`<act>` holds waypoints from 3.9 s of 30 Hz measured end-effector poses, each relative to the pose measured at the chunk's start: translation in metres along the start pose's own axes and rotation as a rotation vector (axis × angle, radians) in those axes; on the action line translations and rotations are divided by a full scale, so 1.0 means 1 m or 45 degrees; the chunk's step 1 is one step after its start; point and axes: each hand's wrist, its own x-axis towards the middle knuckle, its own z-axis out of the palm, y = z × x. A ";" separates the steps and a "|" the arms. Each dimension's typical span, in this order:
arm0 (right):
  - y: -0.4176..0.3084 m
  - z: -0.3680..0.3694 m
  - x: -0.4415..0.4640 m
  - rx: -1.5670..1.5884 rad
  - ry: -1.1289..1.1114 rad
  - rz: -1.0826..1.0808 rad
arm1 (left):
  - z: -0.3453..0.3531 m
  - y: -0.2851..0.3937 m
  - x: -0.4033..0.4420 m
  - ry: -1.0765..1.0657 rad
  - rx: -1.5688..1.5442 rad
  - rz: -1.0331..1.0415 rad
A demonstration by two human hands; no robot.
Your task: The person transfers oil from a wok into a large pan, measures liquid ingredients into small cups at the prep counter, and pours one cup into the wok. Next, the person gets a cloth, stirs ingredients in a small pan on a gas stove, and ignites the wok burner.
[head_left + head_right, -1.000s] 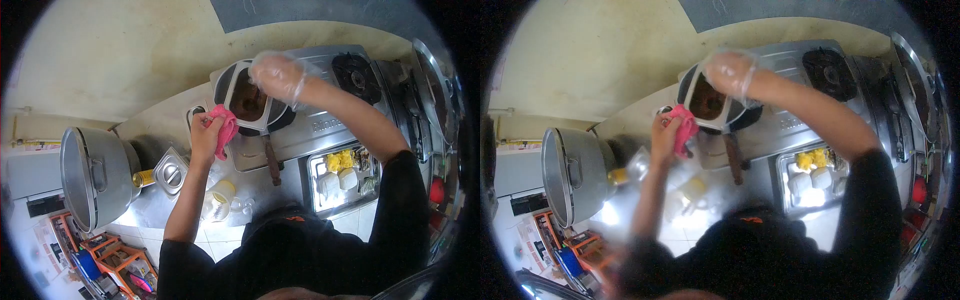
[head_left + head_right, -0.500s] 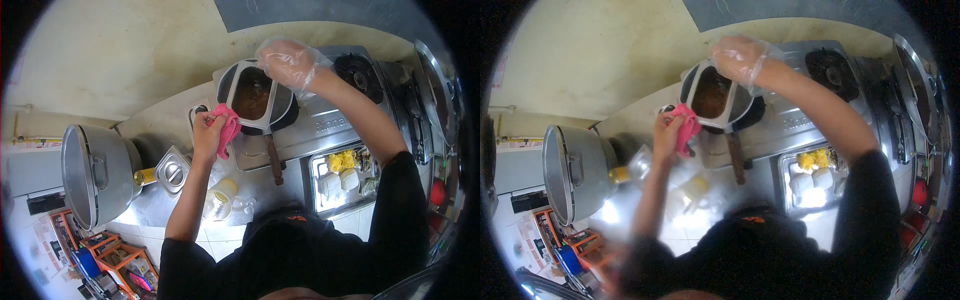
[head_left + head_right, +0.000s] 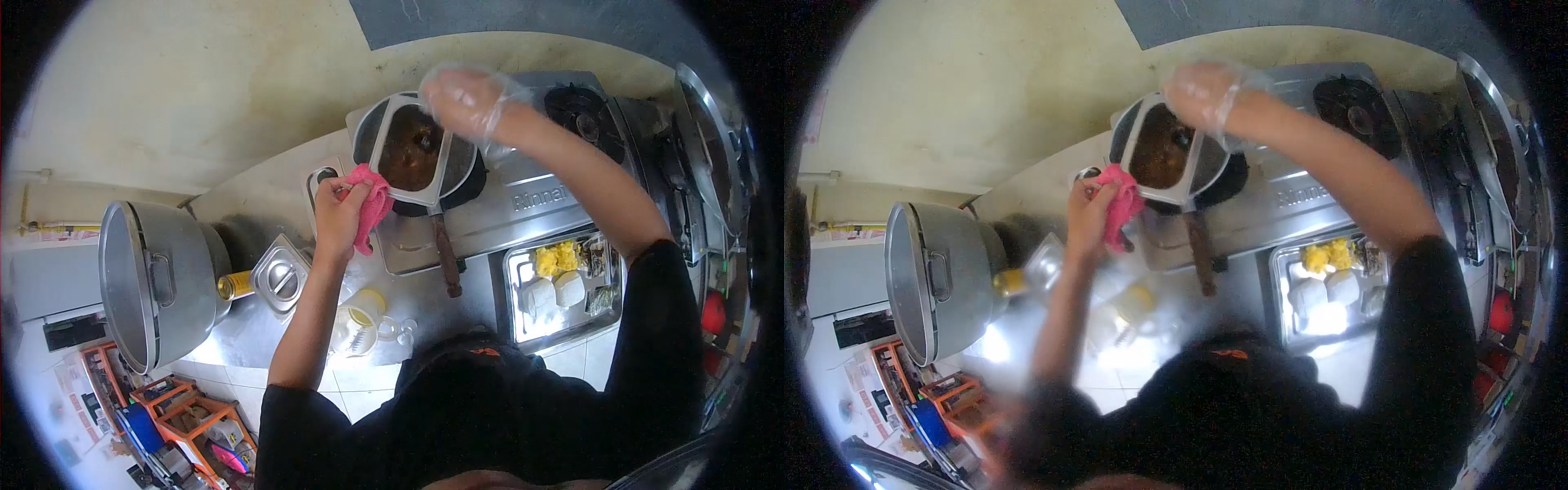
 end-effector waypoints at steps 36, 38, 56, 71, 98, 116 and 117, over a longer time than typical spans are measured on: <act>-0.028 -0.004 0.003 0.189 -0.184 0.148 | 0.000 -0.003 0.002 -0.012 -0.046 -0.009; -0.012 -0.005 0.003 0.218 0.032 0.067 | -0.002 -0.007 0.006 -0.015 -0.051 0.007; -0.009 0.007 -0.003 0.387 0.052 -0.009 | 0.000 -0.003 0.003 -0.004 -0.035 0.013; -0.009 0.007 -0.003 0.247 0.059 0.074 | -0.002 -0.011 -0.003 0.011 -0.040 0.007; -0.009 0.029 -0.017 0.258 0.267 -0.252 | -0.003 -0.012 0.003 -0.007 -0.047 0.048; -0.021 0.014 -0.021 0.312 0.053 -0.224 | 0.003 0.000 -0.006 -0.003 -0.042 -0.008; -0.032 0.015 -0.025 0.419 0.169 -0.318 | 0.001 -0.001 -0.005 0.005 -0.072 -0.037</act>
